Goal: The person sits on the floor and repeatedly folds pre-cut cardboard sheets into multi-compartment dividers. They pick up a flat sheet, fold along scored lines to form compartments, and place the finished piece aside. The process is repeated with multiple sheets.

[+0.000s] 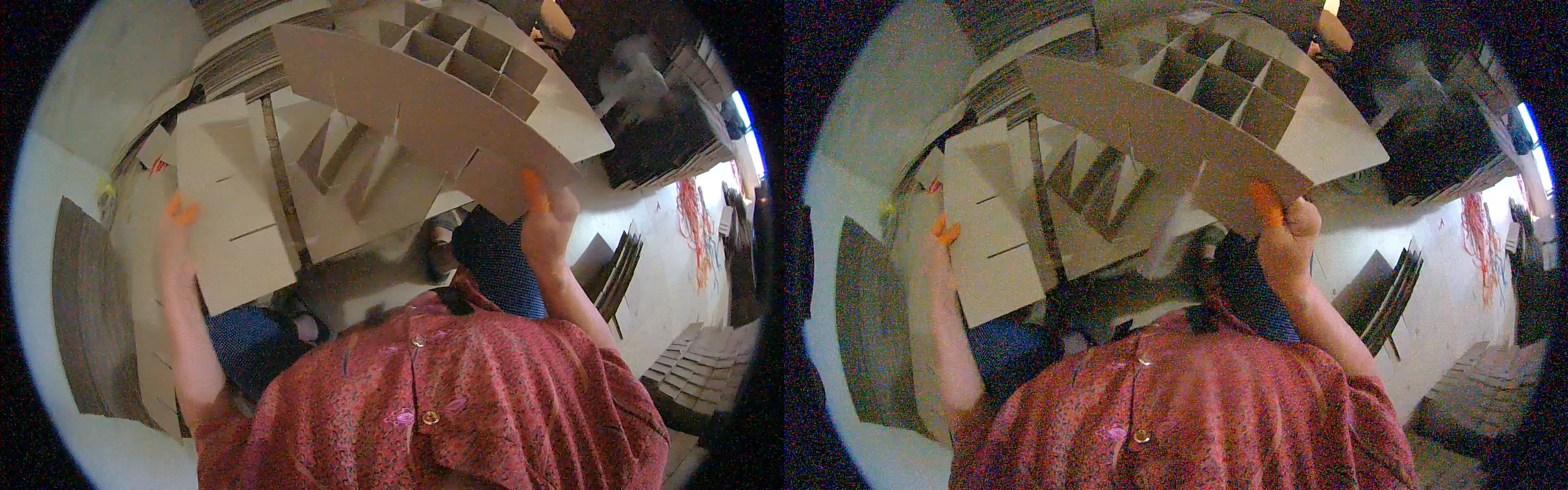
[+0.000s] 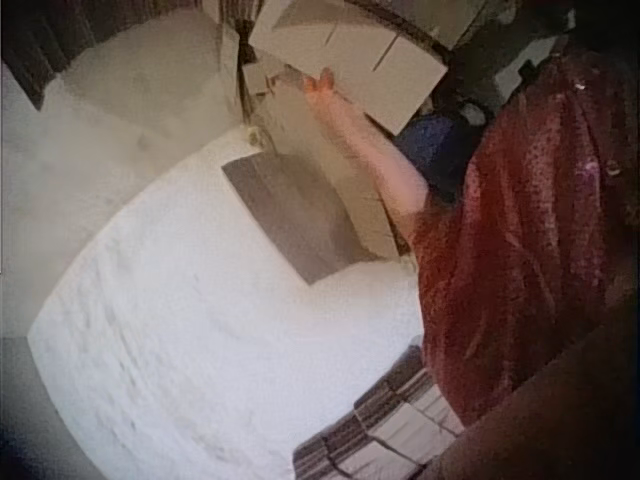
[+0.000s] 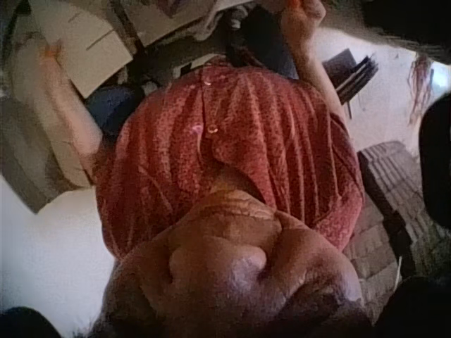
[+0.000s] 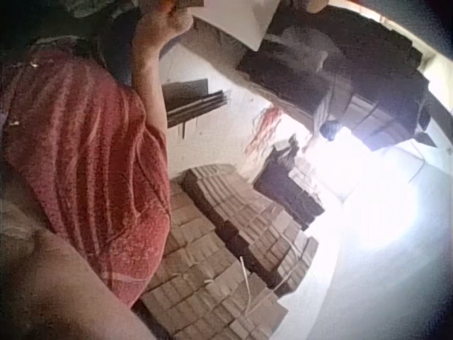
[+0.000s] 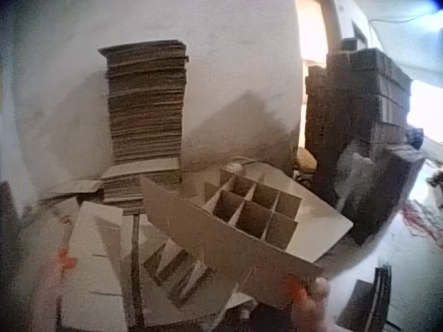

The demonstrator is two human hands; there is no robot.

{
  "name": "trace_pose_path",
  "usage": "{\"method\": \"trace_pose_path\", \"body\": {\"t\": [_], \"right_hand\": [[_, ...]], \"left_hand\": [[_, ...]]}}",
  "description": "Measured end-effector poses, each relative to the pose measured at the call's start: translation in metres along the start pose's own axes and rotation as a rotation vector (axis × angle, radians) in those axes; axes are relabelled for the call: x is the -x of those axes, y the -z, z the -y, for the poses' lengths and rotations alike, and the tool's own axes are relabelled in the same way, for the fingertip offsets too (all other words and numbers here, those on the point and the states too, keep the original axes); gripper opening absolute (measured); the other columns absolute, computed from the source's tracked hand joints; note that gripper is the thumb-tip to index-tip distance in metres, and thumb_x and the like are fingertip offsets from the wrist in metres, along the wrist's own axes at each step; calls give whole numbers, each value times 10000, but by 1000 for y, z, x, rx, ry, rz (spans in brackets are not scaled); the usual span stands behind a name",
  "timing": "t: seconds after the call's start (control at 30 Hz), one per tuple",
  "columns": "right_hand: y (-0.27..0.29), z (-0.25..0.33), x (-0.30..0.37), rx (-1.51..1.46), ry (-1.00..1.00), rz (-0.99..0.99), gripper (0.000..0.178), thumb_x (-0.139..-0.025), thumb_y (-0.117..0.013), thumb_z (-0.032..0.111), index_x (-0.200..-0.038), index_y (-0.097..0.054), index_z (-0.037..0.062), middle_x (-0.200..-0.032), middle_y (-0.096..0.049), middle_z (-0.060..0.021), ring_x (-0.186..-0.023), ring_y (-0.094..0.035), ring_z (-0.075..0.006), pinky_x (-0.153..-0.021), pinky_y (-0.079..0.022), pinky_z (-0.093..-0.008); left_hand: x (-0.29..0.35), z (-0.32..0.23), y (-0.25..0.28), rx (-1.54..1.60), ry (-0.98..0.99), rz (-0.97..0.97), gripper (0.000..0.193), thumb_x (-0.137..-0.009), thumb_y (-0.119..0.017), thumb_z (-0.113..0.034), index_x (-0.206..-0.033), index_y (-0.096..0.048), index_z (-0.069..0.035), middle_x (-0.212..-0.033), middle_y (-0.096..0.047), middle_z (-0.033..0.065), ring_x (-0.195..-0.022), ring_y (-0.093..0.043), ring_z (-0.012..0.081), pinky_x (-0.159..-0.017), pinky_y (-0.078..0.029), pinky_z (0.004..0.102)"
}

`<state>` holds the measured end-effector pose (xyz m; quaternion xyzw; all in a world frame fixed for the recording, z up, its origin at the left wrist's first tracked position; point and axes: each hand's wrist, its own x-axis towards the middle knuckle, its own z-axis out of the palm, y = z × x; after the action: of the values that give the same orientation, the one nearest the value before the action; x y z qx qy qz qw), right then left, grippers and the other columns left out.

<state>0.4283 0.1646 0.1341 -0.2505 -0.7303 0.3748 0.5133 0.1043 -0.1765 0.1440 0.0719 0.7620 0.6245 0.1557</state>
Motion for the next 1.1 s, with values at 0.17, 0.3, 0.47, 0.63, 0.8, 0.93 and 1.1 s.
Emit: {"method": "trace_pose_path", "body": {"t": [0.17,0.3,0.47,0.63,0.8,0.93,1.1], "right_hand": [[-5,2,3,-10,-20,11,131,-840,-607,92,-936,-641,9,-823,-642,-53,-751,-554,-126,-683,-434,-277],[-8,3,6,-26,27,-17,93,-830,-624,93,-874,-651,15,-717,-636,-59,-650,-548,-110,-600,-437,-275],[-8,5,8,147,137,-16,85,-832,-626,97,-837,-644,14,-662,-612,-53,-592,-520,-110,-560,-424,-282],[-15,15,13,100,108,44,96,-840,-624,99,-819,-641,7,-654,-607,-39,-592,-511,-99,-533,-414,-273],[-13,-6,24,66,-16,227,92,-857,-600,77,-874,-650,2,-698,-619,-27,-635,-503,-76,-561,-429,-256],[-27,-38,41,-90,-269,371,107,-849,-596,60,-907,-648,-14,-726,-628,-28,-670,-537,-91,-561,-429,-256],[-13,-40,32,56,-19,364,264,-832,-605,46,-1090,-585,-7,-929,-663,-78,-711,-620,-129,-585,-479,-336]], "left_hand": [[9,-25,-3,-794,-439,-265,563,-852,-578,-200,-1351,-363,-50,-1295,-459,186,-1143,-489,203,-937,-410,326],[7,-58,-85,-538,-652,-2,541,-836,-599,-110,-1340,-402,-105,-1372,-404,127,-1100,-515,196,-856,-452,303],[-25,-104,-169,-544,-1249,124,464,-784,-632,-24,-1229,-514,-86,-1284,-489,73,-833,-566,177,-730,-474,273],[-61,-117,-186,-516,-1353,287,228,-773,-656,-49,-1000,-631,-35,-974,-607,71,-782,-572,197,-714,-465,271],[-86,-93,-199,-430,-1185,374,159,-777,-656,-66,-931,-652,-29,-864,-608,68,-792,-593,207,-728,-470,283],[-92,-42,-195,-627,-1112,378,216,-803,-646,-96,-1007,-633,-27,-906,-600,70,-832,-589,201,-763,-467,281],[-41,-24,-182,-265,-879,183,316,-871,-602,-178,-1144,-576,-21,-1034,-597,54,-903,-567,164,-827,-448,291]]}}
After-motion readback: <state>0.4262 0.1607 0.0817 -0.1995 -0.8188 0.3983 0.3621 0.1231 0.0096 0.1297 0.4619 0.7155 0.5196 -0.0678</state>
